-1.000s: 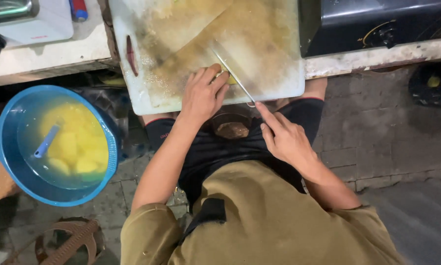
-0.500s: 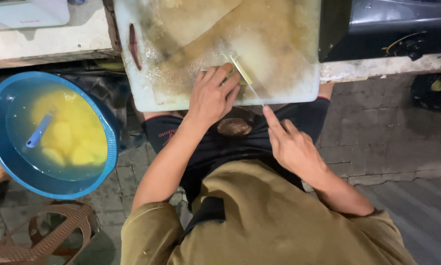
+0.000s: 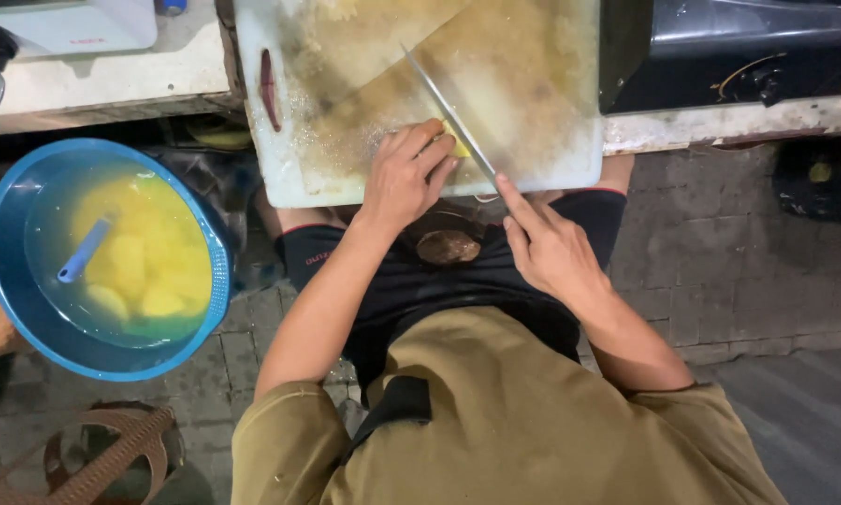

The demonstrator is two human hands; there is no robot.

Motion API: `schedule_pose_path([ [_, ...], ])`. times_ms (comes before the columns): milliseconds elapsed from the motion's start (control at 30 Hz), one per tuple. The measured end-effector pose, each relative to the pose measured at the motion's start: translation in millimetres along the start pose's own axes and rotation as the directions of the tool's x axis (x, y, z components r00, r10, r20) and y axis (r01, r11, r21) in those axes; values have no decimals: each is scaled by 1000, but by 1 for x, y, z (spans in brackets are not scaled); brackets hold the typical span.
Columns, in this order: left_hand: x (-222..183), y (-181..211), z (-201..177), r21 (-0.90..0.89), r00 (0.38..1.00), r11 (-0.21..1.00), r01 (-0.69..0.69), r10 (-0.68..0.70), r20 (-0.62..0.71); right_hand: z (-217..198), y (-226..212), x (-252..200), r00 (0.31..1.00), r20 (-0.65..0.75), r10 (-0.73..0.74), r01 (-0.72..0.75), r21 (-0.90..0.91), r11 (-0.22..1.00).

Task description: The person is slicing potatoes on a cutting board using a knife and then placing the slices into a blue bowl filled with water.

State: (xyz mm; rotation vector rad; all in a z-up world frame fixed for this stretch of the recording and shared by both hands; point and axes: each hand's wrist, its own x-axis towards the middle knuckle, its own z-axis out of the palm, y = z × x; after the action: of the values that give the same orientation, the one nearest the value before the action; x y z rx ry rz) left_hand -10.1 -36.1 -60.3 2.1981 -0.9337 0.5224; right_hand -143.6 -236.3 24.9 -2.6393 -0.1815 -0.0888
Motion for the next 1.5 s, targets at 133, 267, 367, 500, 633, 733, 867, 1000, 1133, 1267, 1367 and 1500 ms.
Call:
schedule_pose_path([
  [133, -1, 0, 0, -9, 1000, 1000, 12, -12, 23, -2, 0, -10, 1000, 30, 0, 1, -27, 1000],
  [267, 1, 0, -3, -5, 998, 1000, 25, -25, 49, 3, -1, -8, 998, 67, 17, -11, -88, 996],
  [367, -2, 5, -6, -20, 997, 999, 31, -30, 74, 6, -6, 2, 996, 82, 24, -18, -79, 997],
  [500, 0, -3, -3, -87, 999, 996, 11, -6, 51, -7, -9, 30, 982, 180, 49, -67, 94, 993],
  [633, -3, -6, 0, -77, 1000, 997, -8, 9, 14, -38, -35, 46, 963, 264, 57, -101, 154, 983],
  [733, -5, -8, 1, -72, 999, 997, -33, 36, 39, -55, -50, 48, 933, 344, 101, -158, 140, 978],
  [867, -5, -7, 0, -72, 999, 997, -25, 28, 44, -55, -53, 44, 916, 378, 133, -182, 98, 978],
  [1000, -3, -5, -4, -114, 999, 993, -12, 18, 47, 10, -22, 24, 959, 264, 105, -105, -13, 994],
  [1133, 1, -1, -9, -121, 998, 992, -22, 30, 63, -2, -25, 41, 957, 270, 102, -89, -61, 994],
  [1267, 0, -5, -13, -168, 999, 986, -20, 25, 30, -40, -43, 60, 940, 330, 87, -120, 80, 990],
  [1367, -7, -10, -8, -158, 1000, 987, -8, 11, 16, -60, -64, 58, 910, 392, 133, -166, 51, 985],
  [1500, -5, -8, -9, -151, 1000, 988, 14, -10, 24, -35, -56, 45, 919, 366, 146, -175, 49, 983],
])
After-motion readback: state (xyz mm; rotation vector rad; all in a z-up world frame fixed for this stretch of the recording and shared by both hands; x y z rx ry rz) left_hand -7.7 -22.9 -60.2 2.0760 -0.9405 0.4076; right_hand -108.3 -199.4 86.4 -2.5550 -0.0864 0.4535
